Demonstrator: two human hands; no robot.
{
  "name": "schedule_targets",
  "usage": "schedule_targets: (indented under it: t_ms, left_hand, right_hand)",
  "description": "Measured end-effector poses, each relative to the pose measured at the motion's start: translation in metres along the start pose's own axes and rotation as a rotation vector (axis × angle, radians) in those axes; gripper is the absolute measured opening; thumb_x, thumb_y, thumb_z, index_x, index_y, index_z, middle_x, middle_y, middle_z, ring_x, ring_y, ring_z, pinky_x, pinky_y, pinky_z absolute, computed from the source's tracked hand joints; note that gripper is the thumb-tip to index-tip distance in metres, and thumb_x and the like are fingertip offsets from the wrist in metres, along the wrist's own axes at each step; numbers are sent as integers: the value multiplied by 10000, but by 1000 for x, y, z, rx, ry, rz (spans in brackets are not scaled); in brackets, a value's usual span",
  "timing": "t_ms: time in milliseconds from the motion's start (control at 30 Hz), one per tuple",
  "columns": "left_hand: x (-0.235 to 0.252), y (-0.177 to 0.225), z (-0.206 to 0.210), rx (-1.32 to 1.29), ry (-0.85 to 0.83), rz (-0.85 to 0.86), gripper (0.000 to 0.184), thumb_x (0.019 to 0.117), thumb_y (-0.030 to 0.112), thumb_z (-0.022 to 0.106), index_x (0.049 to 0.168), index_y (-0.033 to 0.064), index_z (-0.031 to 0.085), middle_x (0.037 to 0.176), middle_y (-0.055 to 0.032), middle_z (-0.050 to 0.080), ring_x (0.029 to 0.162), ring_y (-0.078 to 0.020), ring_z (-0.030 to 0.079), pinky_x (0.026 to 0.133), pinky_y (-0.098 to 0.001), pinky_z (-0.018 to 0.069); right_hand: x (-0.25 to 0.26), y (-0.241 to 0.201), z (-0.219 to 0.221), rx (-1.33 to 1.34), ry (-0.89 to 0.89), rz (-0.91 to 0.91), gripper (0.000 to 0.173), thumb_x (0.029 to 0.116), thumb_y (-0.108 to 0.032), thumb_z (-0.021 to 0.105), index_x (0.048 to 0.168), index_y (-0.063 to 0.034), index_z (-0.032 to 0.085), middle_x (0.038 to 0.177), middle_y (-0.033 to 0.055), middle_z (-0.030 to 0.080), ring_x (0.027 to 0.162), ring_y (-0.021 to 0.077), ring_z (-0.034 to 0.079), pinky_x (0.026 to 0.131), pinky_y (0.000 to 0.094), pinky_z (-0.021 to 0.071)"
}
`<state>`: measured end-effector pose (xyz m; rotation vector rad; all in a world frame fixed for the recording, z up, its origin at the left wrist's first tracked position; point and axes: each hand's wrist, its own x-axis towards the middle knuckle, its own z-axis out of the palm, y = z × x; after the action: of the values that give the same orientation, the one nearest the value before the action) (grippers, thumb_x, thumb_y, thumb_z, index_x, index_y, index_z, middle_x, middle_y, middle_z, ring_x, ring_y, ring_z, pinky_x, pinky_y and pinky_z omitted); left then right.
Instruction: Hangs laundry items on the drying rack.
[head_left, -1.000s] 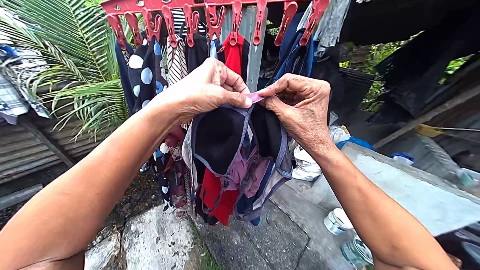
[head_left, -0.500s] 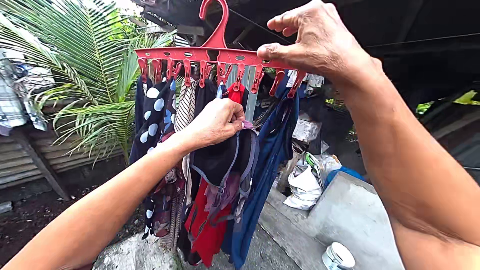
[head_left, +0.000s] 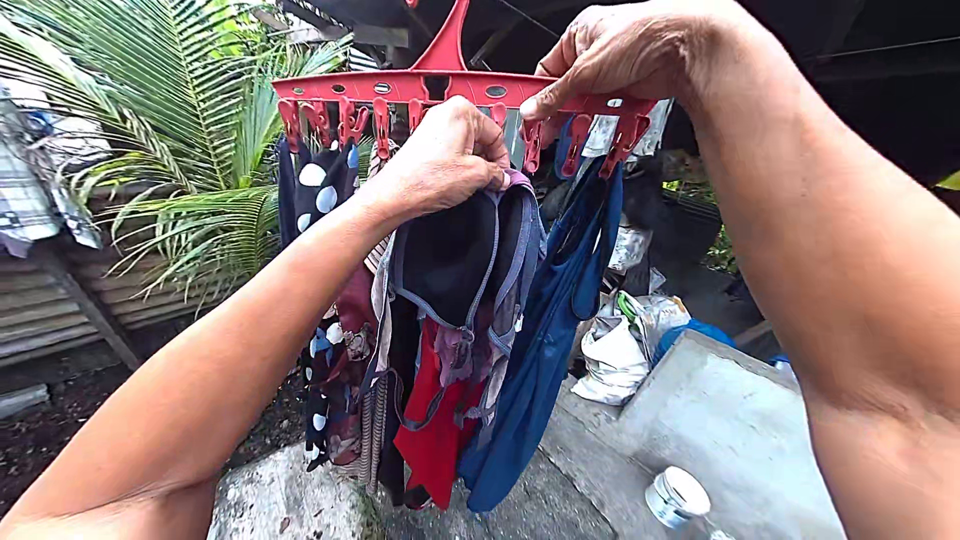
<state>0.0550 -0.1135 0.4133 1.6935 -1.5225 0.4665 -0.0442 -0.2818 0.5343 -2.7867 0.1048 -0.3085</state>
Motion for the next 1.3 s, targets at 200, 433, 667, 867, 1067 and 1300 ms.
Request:
schedule_targets:
  t_ms: [200, 433, 667, 867, 1067, 1300]
  left_hand:
    - [9, -9, 4, 62, -3, -74, 214, 919, 140, 712, 717, 98, 654, 599, 42, 579, 543, -20, 513, 552, -250, 407]
    - [18, -6, 18, 123, 3, -154, 251, 877, 156, 750, 662, 110, 631, 585, 33, 555, 540, -59, 494, 557, -308, 388]
    - [19, -8, 37, 27, 109, -201, 208, 846, 129, 760, 677, 99, 643, 605, 38, 568, 559, -42, 508, 583, -295, 410]
    - [10, -6, 39, -434, 85, -400, 184, 898, -14, 701, 734, 57, 658, 609, 48, 586, 479, 8, 433, 462, -162, 334]
    - [-3, -21, 39, -741, 119, -433, 199, 958, -44, 611, 818, 72, 693, 769, 49, 703, 716, -1, 650, 710, -162, 537]
    - [-12, -38, 70, -863, 404, -146, 124, 945, -58, 640, 903, 32, 713, 816, 23, 726, 785, -32, 683, 786, -204, 571]
  right_hand:
    - [-6, 13, 0, 94, 3, -131, 133, 957, -115, 686, 1080, -66, 682, 816, 9, 719, 691, 55, 707, 647, 169, 585]
    - [-2, 19, 9, 118, 38, -133, 63, 939, -127, 721, 927, -70, 697, 754, -2, 735, 653, 39, 706, 638, 156, 574]
    - [7, 21, 21, 170, 99, -105, 95, 931, -119, 741, 941, -56, 670, 746, -3, 719, 624, 52, 703, 629, 171, 587]
    - [10, 22, 26, 205, 104, -119, 95, 930, -95, 737, 963, -47, 662, 754, -2, 712, 624, 58, 701, 632, 176, 590]
    - [11, 22, 30, 229, 88, -107, 88, 936, -96, 731, 962, -43, 666, 771, 6, 724, 651, 71, 716, 649, 194, 602]
    - [15, 23, 28, 251, 65, -118, 59, 957, -92, 692, 992, -59, 658, 792, 9, 737, 661, 66, 718, 642, 175, 590]
